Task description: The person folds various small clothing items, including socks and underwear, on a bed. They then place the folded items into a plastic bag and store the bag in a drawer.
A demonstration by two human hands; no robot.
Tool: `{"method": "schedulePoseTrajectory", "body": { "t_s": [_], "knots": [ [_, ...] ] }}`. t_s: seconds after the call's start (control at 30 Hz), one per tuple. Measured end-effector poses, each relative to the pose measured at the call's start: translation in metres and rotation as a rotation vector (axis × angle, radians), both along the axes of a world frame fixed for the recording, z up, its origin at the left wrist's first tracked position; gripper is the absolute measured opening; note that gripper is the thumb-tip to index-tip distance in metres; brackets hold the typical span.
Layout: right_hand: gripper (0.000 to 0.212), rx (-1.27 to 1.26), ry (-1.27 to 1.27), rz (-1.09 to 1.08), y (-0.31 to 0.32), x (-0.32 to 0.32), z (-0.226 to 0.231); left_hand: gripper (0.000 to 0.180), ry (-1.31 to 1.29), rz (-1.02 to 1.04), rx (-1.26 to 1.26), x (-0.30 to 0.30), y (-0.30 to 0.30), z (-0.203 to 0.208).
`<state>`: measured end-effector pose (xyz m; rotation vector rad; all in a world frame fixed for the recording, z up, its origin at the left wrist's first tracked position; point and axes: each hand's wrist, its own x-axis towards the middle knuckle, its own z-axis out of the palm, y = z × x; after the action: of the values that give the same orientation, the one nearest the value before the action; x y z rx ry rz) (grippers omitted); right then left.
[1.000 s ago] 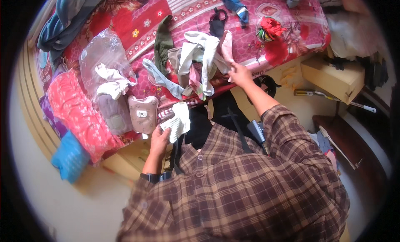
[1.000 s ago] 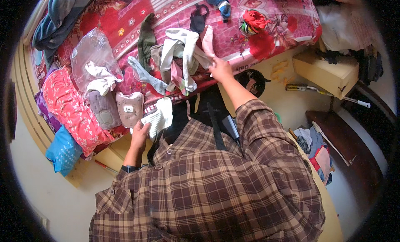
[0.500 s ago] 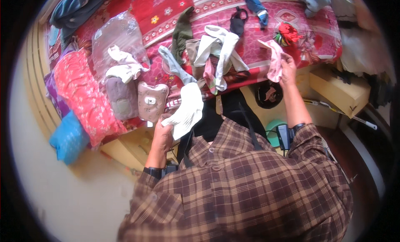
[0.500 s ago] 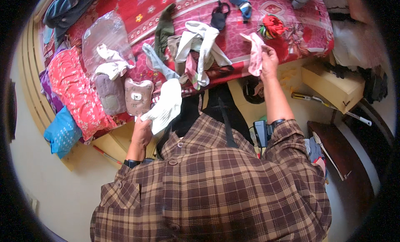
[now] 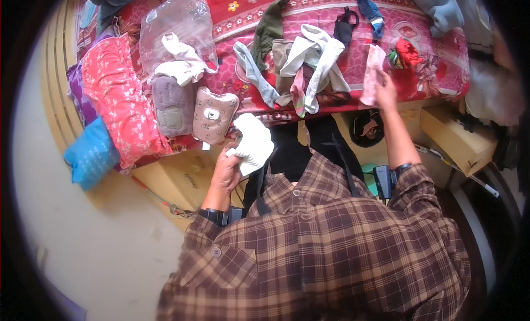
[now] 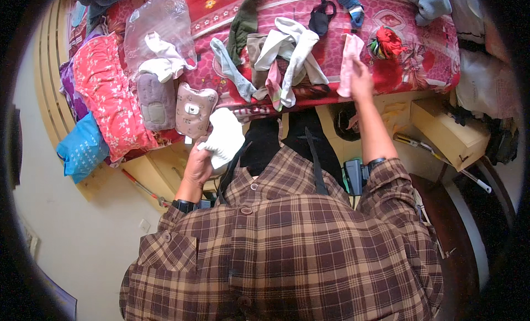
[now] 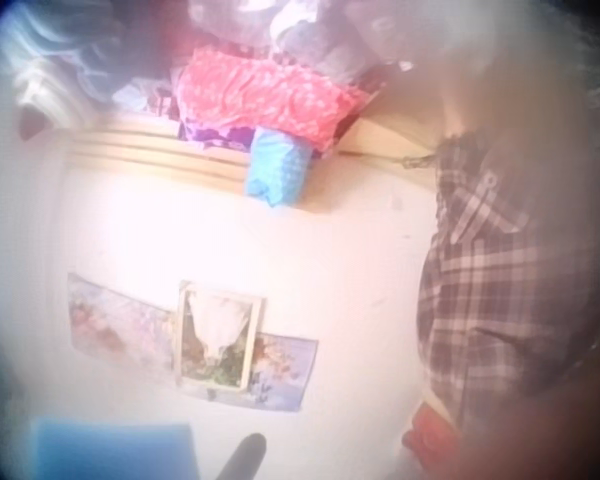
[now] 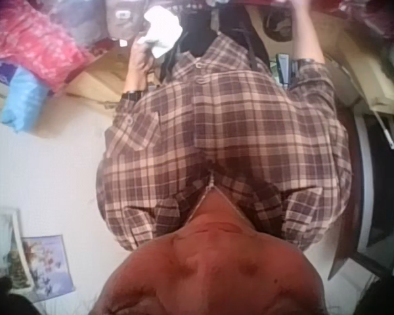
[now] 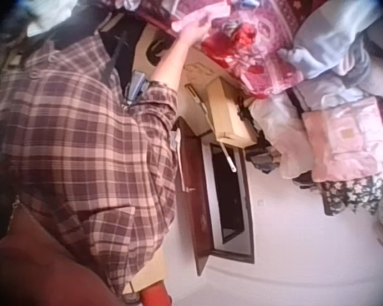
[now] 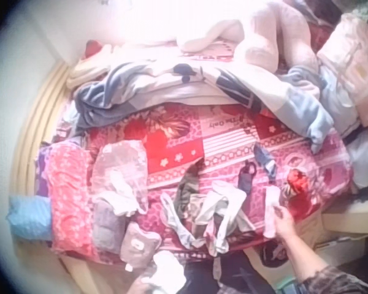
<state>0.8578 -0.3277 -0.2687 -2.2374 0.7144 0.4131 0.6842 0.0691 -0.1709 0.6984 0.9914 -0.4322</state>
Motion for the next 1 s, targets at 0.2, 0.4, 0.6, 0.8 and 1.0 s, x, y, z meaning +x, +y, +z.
{"method": "schedulePoseTrajectory", "body": {
  "t_s": [0.2,0.4,0.6,0.8,1.0],
  "knots": [
    [0.03,0.187,0.064,0.703,0.094,-0.016,-0.016,0.028,0.037,-0.034,0.056,-0.01,-0.003,-0.004],
    [0.034,0.467,0.287,0.557,0.156,-0.025,-0.033,0.03,0.045,-0.095,0.097,-0.021,-0.007,-0.004],
    [0.017,1.027,0.29,-0.317,0.097,-0.007,0.003,0.032,0.071,-0.157,0.14,-0.019,-0.006,-0.007],
    [0.019,1.166,-0.051,-0.527,-0.003,0.003,0.038,0.034,0.066,-0.258,0.196,-0.005,-0.013,-0.009],
    [0.029,1.02,-0.305,-0.623,-0.104,-0.038,0.06,0.035,0.002,-0.667,0.441,0.012,-0.007,-0.018]
  ]
}}
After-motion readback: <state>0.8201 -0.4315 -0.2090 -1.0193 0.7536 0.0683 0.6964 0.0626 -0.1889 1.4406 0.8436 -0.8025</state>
